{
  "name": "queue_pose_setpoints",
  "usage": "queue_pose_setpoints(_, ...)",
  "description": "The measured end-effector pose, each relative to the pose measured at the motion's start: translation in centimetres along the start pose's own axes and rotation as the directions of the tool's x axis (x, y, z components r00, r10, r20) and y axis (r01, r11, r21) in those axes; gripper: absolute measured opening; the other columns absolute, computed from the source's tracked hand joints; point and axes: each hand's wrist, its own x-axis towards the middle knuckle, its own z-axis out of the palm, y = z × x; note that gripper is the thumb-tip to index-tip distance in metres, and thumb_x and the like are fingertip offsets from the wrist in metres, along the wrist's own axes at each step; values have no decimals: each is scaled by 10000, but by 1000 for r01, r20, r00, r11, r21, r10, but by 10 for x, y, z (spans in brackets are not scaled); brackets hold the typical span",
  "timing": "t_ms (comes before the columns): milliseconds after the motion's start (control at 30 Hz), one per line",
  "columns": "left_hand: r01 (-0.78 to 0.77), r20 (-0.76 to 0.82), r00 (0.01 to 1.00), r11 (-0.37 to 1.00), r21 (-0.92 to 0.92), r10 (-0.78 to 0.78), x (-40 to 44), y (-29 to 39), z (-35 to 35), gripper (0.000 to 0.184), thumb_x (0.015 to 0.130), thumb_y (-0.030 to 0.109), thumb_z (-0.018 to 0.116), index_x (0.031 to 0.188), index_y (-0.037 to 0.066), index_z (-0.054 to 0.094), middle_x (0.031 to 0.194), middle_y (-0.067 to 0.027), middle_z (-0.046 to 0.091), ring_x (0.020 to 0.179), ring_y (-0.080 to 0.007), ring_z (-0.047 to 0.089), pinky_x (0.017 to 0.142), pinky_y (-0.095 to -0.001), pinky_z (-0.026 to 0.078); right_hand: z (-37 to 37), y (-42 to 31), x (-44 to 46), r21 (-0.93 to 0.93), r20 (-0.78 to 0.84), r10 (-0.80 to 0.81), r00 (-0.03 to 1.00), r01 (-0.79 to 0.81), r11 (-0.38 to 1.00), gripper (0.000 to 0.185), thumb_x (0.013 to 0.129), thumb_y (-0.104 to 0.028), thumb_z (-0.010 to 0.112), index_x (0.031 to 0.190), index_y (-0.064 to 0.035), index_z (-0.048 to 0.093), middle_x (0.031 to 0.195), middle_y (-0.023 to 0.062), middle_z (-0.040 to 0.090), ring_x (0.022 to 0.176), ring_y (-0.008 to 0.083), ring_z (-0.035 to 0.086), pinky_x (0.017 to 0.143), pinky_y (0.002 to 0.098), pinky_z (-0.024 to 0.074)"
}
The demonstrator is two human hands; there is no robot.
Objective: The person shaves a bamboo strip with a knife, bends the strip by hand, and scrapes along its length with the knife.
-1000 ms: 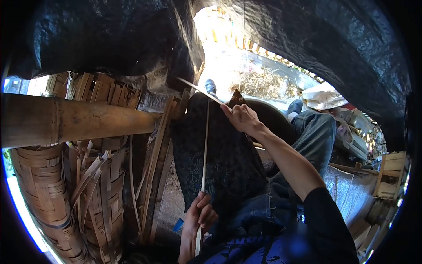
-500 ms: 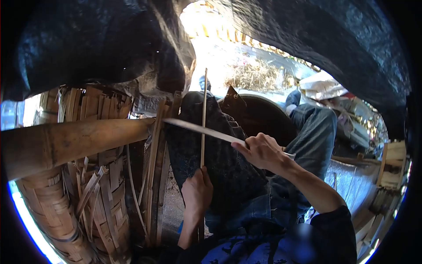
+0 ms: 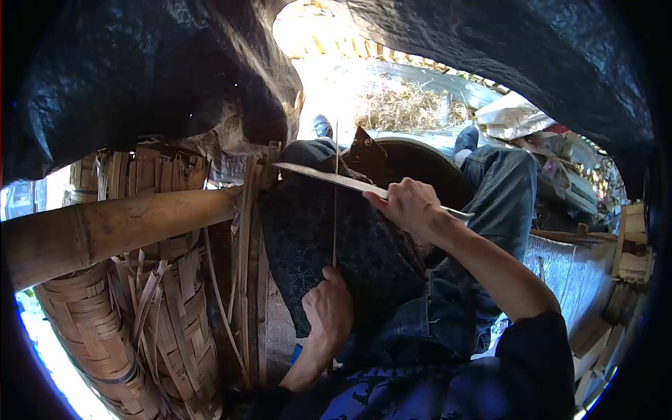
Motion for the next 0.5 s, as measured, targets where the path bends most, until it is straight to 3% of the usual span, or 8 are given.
queue_pose_setpoints(167, 27, -38, 999, 997, -78, -30, -5, -5, 1, 102, 868, 118, 469, 799, 45, 488, 610, -184, 617, 584, -329, 646, 544, -404, 521, 20, 1, 33, 101, -88, 50, 995, -41, 994, 600, 930, -496, 386, 772, 17, 657, 662, 201, 620, 705, 355, 645, 615, 432, 532)
queue_pose_setpoints(233, 75, 61, 996, 981, -181, -65, -14, -7, -3, 161, 897, 136, 438, 785, 34, 491, 625, -217, 608, 622, -370, 642, 570, -430, 518, 4, 1, 55, 190, 54, 219, 974, -226, 956, 687, 924, -569, 301, 850, 7, 667, 760, 204, 654, 784, 319, 663, 693, 393, 537)
queue_pose_setpoints(267, 67, 44, 997, 982, -179, -60, -14, -9, -1, 161, 897, 136, 438, 785, 34, 491, 625, -217, 608, 622, -370, 642, 570, -430, 518, 14, 10, 66, 102, -34, 167, 985, -163, 981, 690, 931, -559, 294, 832, 15, 664, 774, 208, 655, 785, 320, 661, 683, 398, 536)
queue_pose_setpoints(367, 99, 49, 995, 956, -276, -89, -9, -20, 4, 242, 935, 166, 409, 764, 22, 501, 618, -214, 593, 594, -360, 628, 541, -417, 490, 16, 18, 84, 157, -150, 118, 982, -94, 983, 645, 937, -527, 321, 867, 11, 669, 749, 207, 649, 748, 318, 658, 677, 404, 533)
queue_pose_setpoints(400, 121, 77, 993, 843, -524, -95, -5, -29, 4, 290, 953, 200, 399, 743, 22, 489, 592, -165, 572, 540, -303, 589, 499, -392, 453, 23, 28, 83, -213, -266, -171, 949, 115, 970, 549, 957, -445, 351, 870, 4, 654, 666, 184, 620, 627, 324, 633, 628, 419, 525)
queue_pose_setpoints(433, 143, 102, 990, 666, -732, -100, -3, -39, 6, 339, 971, 234, 389, 722, 22, 477, 566, -117, 550, 486, -245, 551, 458, -366, 415, 23, 33, 79, -225, -253, -194, 948, 137, 965, 549, 957, -445, 351, 870, 4, 654, 666, 184, 620, 627, 324, 633, 628, 419, 525)
queue_pose_setpoints(467, 185, 172, 983, 389, -902, -69, -3, -50, 15, 385, 987, 290, 369, 713, 36, 459, 538, -4, 431, 455, -117, 421, 411, -300, 318, 22, 36, 75, -73, -249, -151, 957, 137, 988, 496, 967, -402, 356, 881, -8, 644, 613, 176, 584, 563, 313, 606, 558, 404, 504)
queue_pose_setpoints(500, 187, 166, 982, 378, -907, -89, -2, -52, 11, 385, 987, 290, 369, 713, 36, 459, 538, -4, 431, 455, -117, 421, 411, -300, 318, 20, 36, 72, 83, -239, -106, 965, 130, 988, 443, 978, -358, 361, 891, -20, 635, 561, 168, 549, 500, 301, 579, 489, 390, 483)
